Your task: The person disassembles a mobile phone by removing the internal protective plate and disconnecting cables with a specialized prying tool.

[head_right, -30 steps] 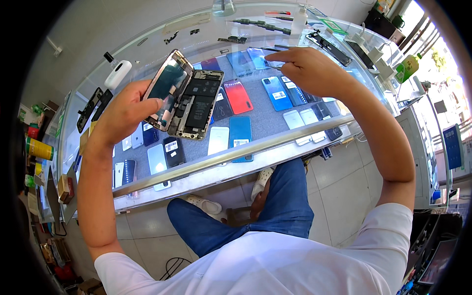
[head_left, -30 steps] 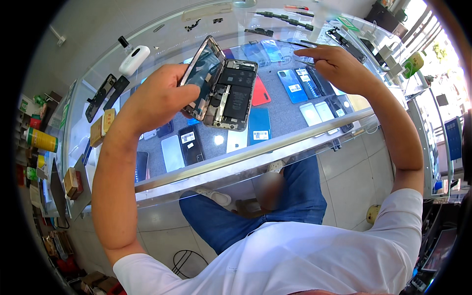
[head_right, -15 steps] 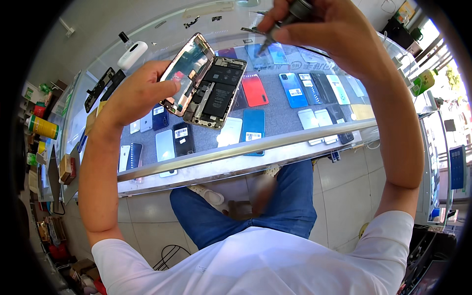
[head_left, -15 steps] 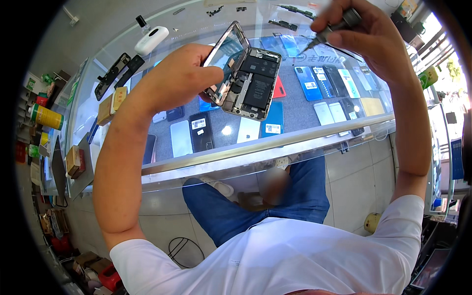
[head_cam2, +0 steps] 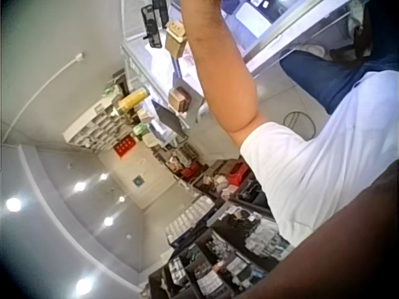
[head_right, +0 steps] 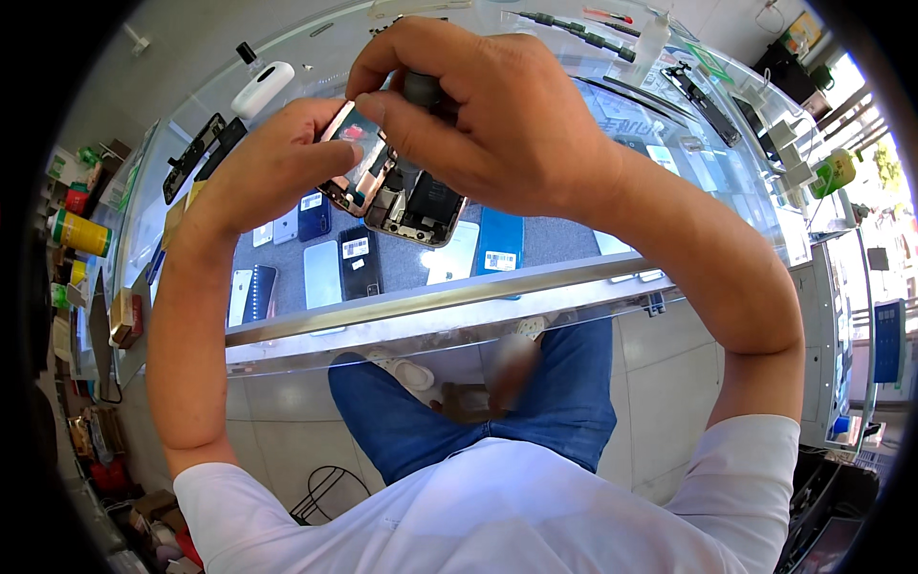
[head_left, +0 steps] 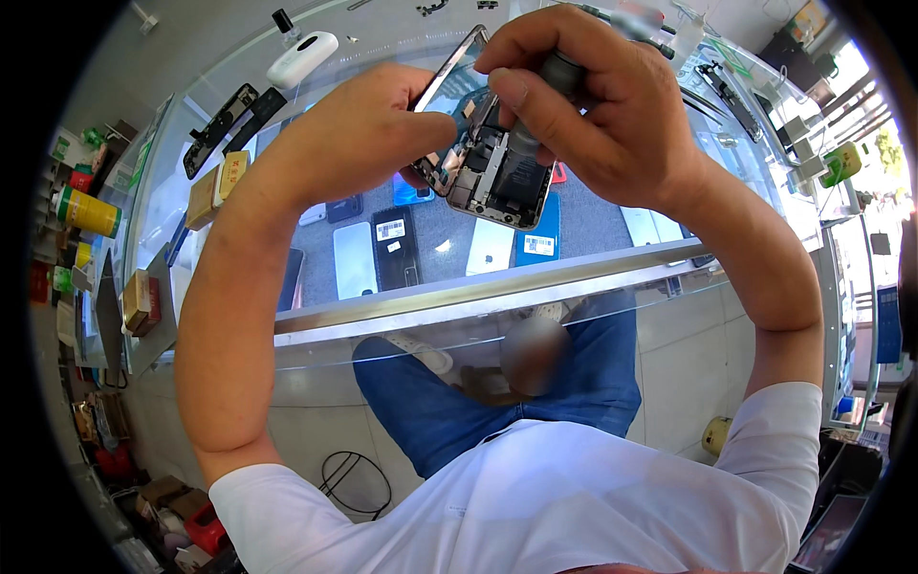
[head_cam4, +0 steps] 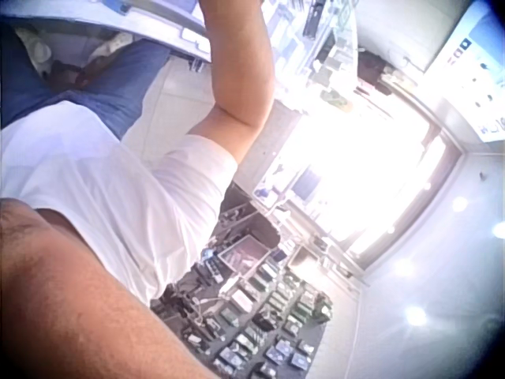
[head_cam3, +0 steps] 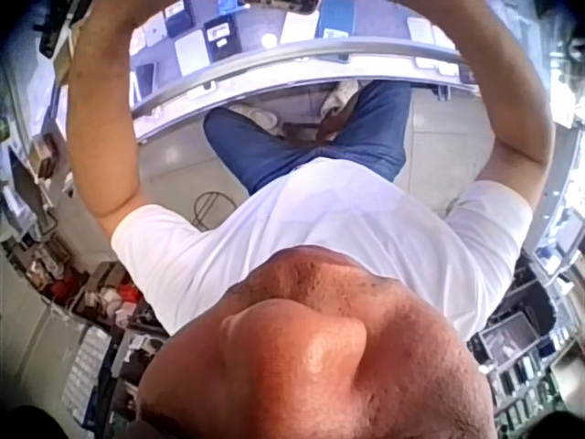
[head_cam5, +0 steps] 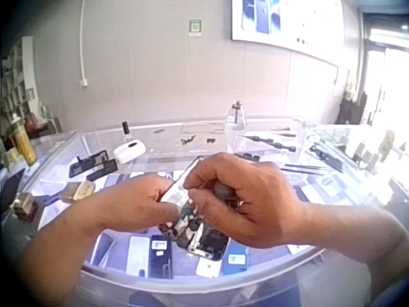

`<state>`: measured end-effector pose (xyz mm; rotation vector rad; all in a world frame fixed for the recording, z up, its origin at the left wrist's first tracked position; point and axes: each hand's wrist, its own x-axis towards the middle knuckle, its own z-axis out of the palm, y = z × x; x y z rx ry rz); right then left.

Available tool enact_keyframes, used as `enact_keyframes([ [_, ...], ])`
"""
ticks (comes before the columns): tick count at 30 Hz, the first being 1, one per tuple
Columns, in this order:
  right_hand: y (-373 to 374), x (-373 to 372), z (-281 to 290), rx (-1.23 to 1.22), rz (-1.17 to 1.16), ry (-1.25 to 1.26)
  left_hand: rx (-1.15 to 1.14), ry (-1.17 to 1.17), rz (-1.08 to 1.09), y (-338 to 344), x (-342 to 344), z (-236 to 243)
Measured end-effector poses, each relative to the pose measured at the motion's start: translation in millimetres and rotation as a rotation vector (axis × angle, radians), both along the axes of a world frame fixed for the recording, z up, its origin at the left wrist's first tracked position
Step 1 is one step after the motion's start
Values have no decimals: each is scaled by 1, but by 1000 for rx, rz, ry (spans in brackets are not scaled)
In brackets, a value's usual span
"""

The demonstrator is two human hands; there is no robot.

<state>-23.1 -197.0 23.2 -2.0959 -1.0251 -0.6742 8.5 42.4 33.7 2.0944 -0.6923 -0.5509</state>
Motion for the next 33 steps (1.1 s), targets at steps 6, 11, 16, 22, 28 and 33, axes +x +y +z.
enact_keyframes([
  [6, 1, 4, -7, 22, 43, -16, -32, 25, 2, -5, 7, -3],
  [11, -10, 2, -11, 53, 59, 76, 61, -157, 2, -7, 21, -18],
  [16, 3, 11, -3, 170, 270, 11, -148, 45, 123, 14, 4, -10],
  [22, -18, 2, 0, 207, 184, -32, -163, 34, 93, -14, -3, -5],
  [28, -27, 11, 16, 242, 131, -31, -179, 77, 121, -5, 1, -8],
  [33, -36, 13, 24, 320, 77, -3, -155, 86, 61, -1, 10, -13],
])
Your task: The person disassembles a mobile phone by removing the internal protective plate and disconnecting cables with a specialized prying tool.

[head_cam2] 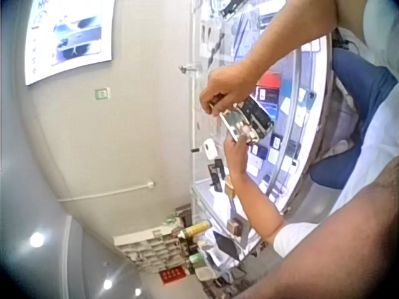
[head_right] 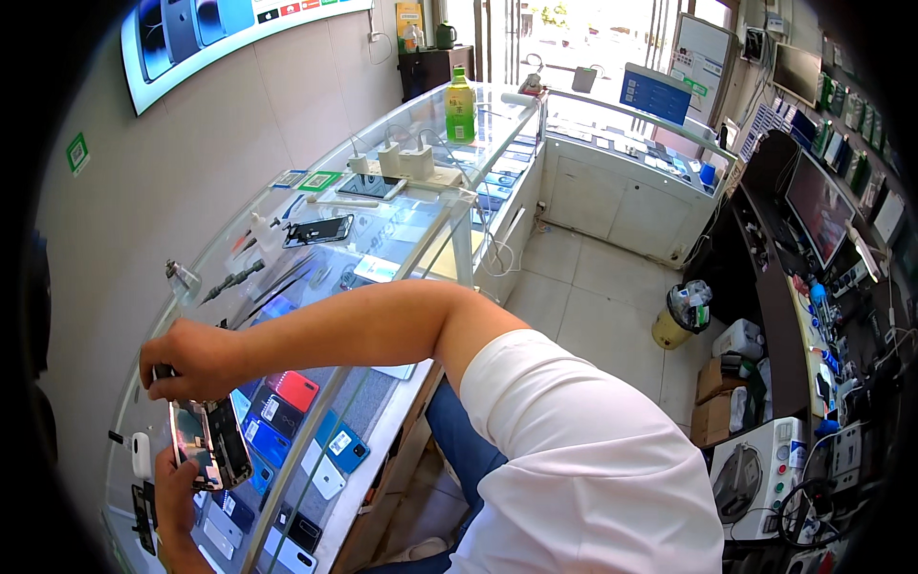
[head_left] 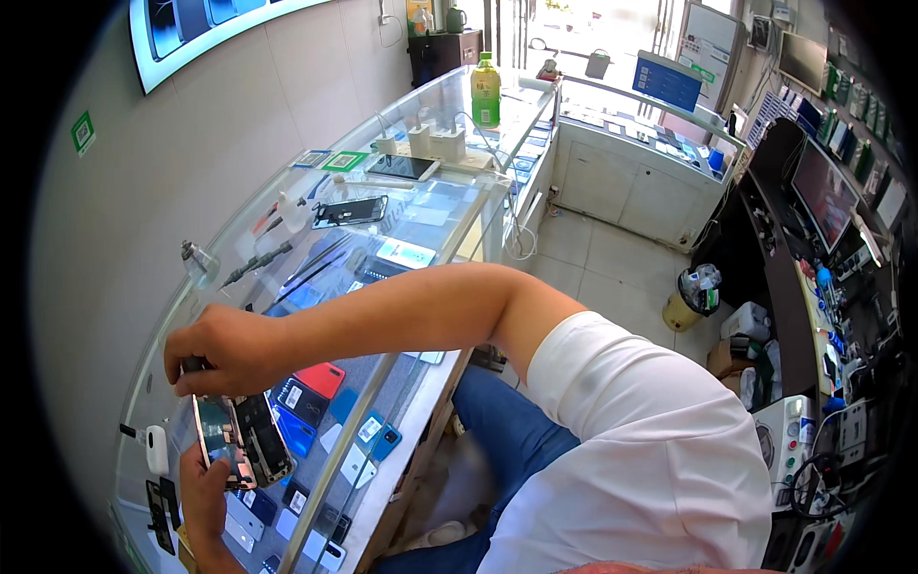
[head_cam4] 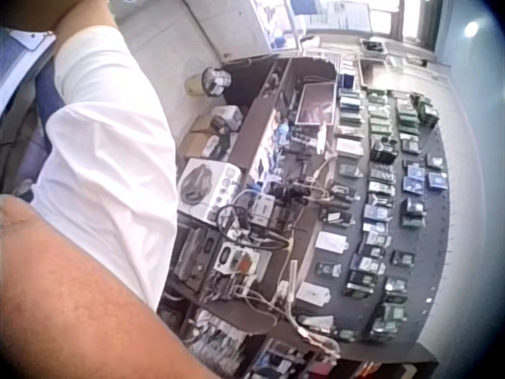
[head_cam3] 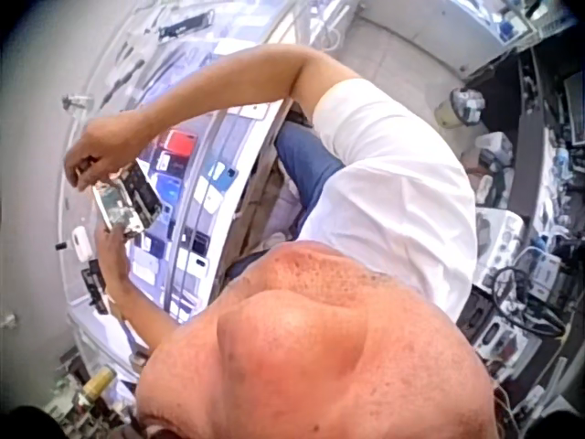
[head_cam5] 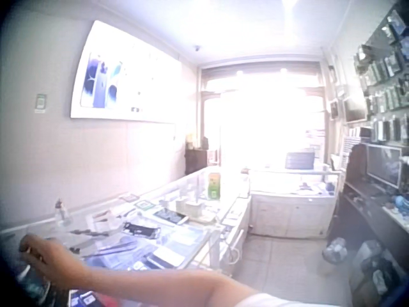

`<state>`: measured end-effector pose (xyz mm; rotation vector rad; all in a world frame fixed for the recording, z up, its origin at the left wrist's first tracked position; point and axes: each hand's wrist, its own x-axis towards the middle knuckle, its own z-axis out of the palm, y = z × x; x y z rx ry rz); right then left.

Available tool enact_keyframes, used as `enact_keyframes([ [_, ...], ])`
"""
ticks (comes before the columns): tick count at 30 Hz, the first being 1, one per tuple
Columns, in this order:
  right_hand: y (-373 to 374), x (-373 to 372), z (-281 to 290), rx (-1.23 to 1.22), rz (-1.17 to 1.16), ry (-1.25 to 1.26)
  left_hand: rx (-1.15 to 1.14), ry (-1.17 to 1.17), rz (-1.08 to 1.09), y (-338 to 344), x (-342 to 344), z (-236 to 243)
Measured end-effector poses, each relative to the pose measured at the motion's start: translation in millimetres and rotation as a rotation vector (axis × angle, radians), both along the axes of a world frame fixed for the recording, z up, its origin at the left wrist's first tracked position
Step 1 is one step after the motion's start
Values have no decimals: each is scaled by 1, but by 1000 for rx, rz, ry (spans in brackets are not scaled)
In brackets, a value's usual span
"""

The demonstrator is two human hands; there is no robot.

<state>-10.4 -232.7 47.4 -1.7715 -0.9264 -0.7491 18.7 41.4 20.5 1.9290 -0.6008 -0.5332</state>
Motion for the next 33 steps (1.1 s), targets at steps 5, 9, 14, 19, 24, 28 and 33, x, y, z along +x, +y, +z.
enact_keyframes([
  [5, -6, -4, 8, 54, 36, 179, -24, -24, 73, -8, -10, 3],
  [9, -10, -4, 11, 65, 43, 150, 2, -25, 79, -6, -6, 0],
  [14, -16, -6, 18, 81, 85, 269, -24, -15, 115, 4, 0, -8],
  [19, -25, -6, 23, 180, 83, 477, -9, 15, 86, -1, -1, -5],
  [24, -36, 6, 25, 196, 85, 557, -6, -8, 35, -3, 1, -8],
  [28, -44, 19, 37, 169, 138, 681, -3, -19, 17, 1, -13, 12],
  [33, -97, 15, 55, 186, -23, 553, 19, -31, -15, 3, -6, 8],
])
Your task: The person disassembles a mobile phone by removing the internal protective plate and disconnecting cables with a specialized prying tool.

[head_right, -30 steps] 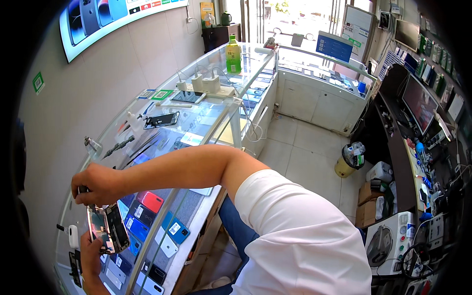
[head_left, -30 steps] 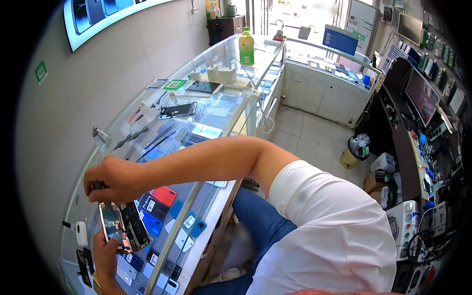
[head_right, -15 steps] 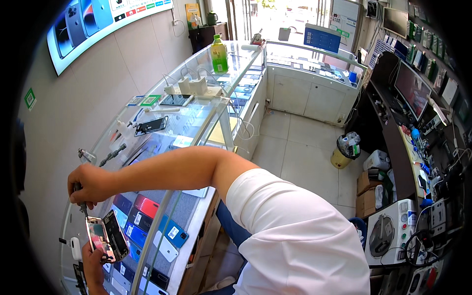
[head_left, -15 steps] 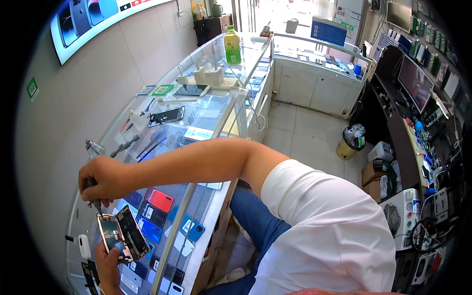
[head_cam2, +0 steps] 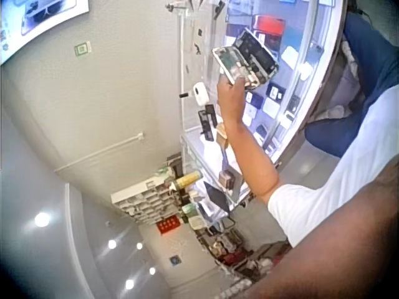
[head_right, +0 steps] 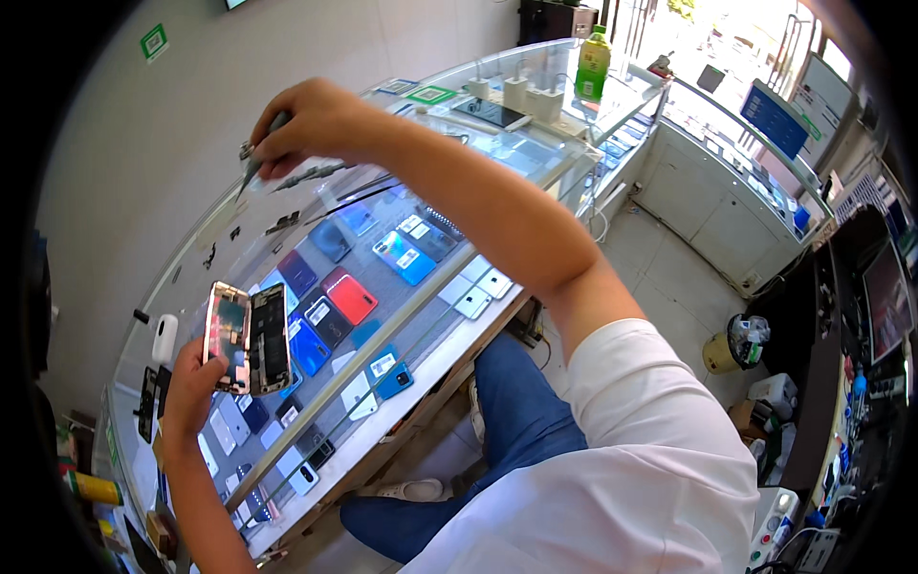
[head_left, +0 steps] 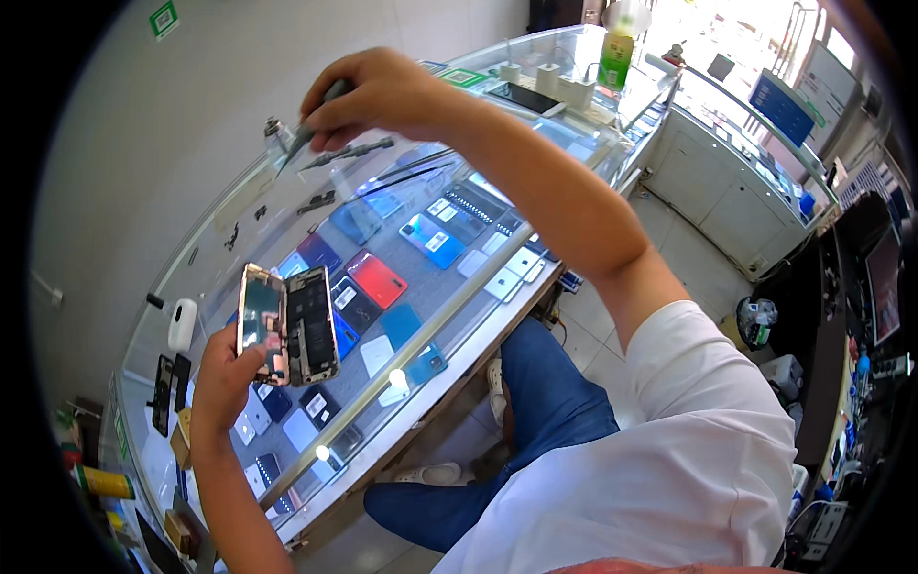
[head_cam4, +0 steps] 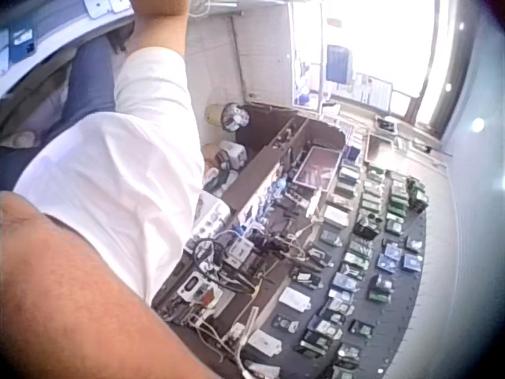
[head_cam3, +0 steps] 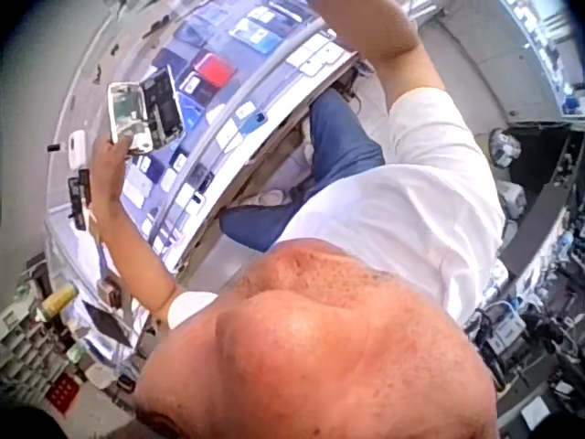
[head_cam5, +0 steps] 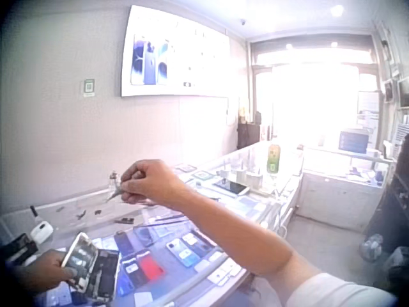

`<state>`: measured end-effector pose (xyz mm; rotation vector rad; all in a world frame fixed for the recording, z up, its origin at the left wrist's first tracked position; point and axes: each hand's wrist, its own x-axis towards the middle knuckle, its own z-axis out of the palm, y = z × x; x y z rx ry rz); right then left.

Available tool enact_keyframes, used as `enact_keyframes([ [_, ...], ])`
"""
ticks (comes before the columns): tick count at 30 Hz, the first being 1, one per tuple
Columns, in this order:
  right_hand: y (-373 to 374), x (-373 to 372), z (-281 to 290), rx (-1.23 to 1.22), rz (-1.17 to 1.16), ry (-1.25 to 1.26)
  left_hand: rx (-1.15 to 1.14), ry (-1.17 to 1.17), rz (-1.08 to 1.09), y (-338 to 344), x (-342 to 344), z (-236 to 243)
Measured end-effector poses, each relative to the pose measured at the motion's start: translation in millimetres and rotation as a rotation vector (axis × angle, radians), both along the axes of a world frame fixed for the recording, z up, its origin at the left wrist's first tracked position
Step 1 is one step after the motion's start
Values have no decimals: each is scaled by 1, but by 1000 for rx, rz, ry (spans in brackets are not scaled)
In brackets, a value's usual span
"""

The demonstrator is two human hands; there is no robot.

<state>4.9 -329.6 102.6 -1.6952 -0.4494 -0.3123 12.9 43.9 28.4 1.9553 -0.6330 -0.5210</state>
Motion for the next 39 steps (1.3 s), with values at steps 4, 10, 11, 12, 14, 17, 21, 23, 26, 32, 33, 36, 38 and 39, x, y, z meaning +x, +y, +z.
enact_keyframes([
  [4, -73, -1, -4, -239, -329, -160, 0, -38, -9, -6, -1, 0],
  [10, -131, -53, -35, -449, -542, -5, 12, -67, -13, -2, 4, -8],
  [11, -137, -61, -42, -465, -555, 27, 10, -70, -11, -3, 3, -7],
  [12, -141, -67, -52, -477, -564, 61, 11, -71, -6, -2, 2, -7],
  [14, -155, -83, -68, -477, -638, 46, 35, -57, -11, -4, 2, -4],
  [17, -167, -103, -81, -487, -828, 1, 75, -13, -22, -6, 3, 2],
  [21, -181, -111, -94, -693, -966, -80, 66, -7, -29, -6, 1, 5],
  [23, -178, -109, -101, -785, -974, -108, 56, -35, -17, -4, 0, 2],
  [26, -181, -97, -114, -832, -948, -147, 7, -61, 8, -5, -3, -5],
  [32, -178, -90, -114, -1045, -929, -78, 84, -90, 11, -4, -1, 4],
  [33, -177, -92, -113, -1068, -932, -72, 76, -87, 9, -5, -1, 3],
  [36, -176, -91, -113, -1127, -942, -14, 50, -70, -5, -5, -1, -1],
  [38, -177, -88, -112, -1179, -940, -17, 45, -58, -8, -5, -2, 1],
  [39, -177, -87, -111, -1205, -942, -20, 38, -52, -4, -5, -3, 1],
])
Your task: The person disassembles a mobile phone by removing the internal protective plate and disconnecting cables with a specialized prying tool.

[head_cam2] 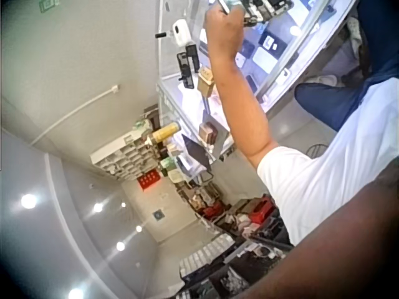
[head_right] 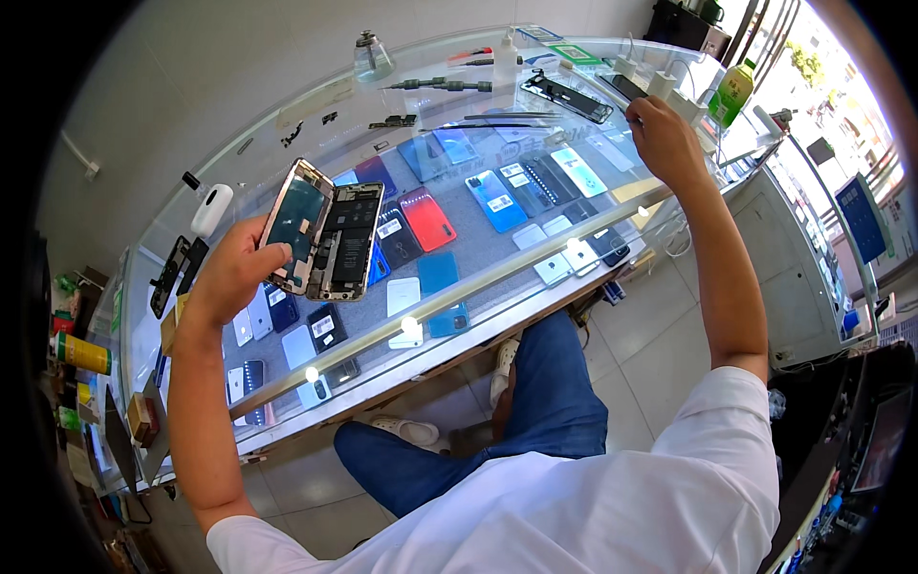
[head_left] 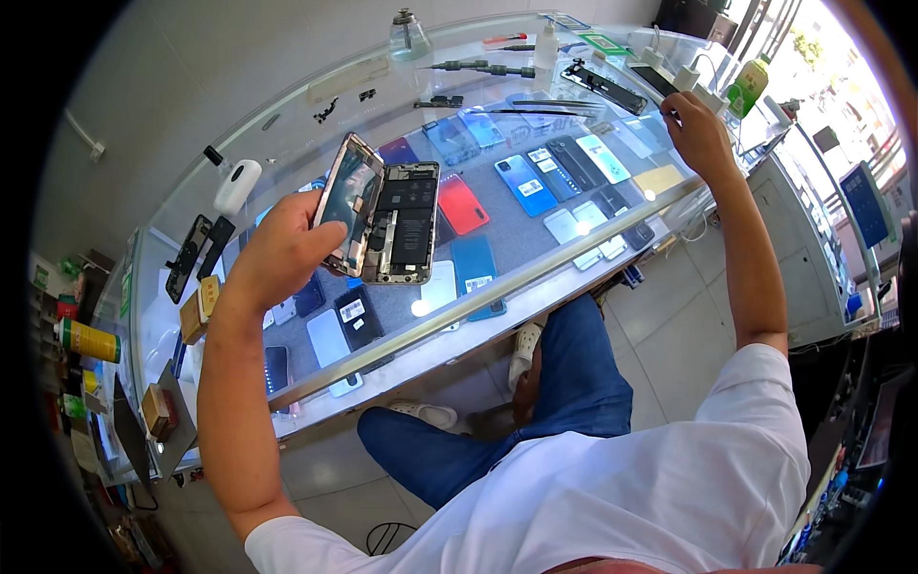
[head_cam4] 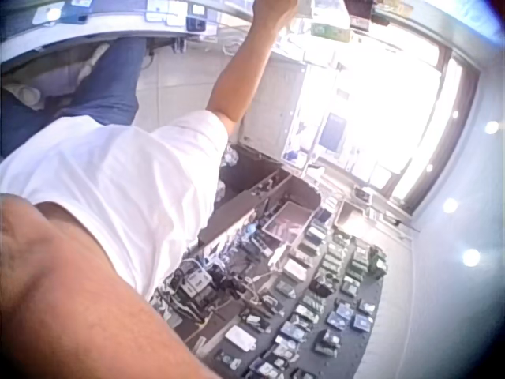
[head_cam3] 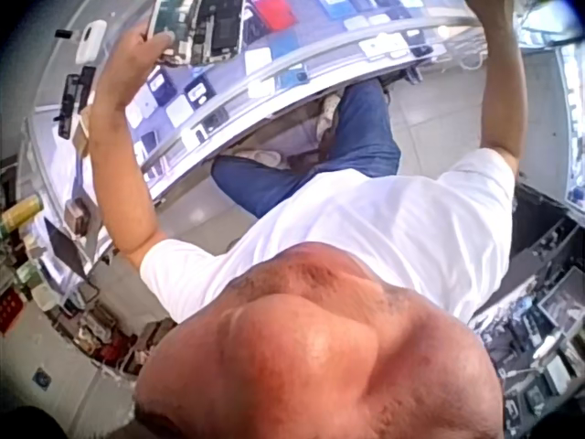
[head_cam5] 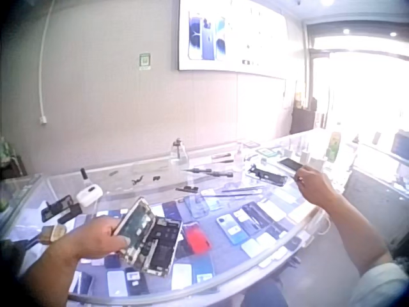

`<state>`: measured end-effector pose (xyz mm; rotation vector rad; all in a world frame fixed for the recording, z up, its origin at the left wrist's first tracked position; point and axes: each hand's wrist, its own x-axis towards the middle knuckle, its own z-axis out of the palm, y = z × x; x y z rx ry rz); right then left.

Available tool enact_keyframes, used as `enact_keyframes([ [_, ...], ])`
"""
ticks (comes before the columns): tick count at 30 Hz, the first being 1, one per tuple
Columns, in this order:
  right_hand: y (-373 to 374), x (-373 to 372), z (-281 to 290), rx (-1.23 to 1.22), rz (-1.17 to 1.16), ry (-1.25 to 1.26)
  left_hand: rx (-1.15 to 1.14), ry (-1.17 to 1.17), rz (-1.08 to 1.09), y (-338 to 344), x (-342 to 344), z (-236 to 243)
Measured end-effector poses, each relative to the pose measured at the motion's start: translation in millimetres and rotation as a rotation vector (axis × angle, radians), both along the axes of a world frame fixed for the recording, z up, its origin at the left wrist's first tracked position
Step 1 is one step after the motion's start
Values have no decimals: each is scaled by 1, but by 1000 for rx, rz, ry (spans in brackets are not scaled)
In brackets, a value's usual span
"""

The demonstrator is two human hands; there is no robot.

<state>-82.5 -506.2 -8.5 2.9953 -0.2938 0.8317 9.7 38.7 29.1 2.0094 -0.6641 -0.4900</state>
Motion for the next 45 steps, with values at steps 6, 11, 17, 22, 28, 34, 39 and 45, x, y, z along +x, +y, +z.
enact_keyframes([
  [6, 13, 9, 25, -31, 74, -107, 50, 31, 12, -4, -4, 7],
  [11, 27, 55, 46, 14, 297, -119, 51, 3, 20, -5, -6, 8],
  [17, 67, 119, 59, 67, 505, -34, 133, -53, 26, -2, 0, 7],
  [22, 107, 160, 62, -30, 540, 42, 128, -31, 29, 0, 1, 6],
  [28, 119, 197, 65, -91, 517, 97, 134, -48, 37, -8, -6, 13],
  [34, 127, 200, 48, -62, 450, 218, 92, -34, 26, -3, 0, 5],
  [39, 120, 206, 36, -75, 440, 171, 134, -45, 24, -1, 2, 5],
  [45, 136, 233, 29, -14, 437, 256, 86, 8, 23, -1, -1, 7],
])
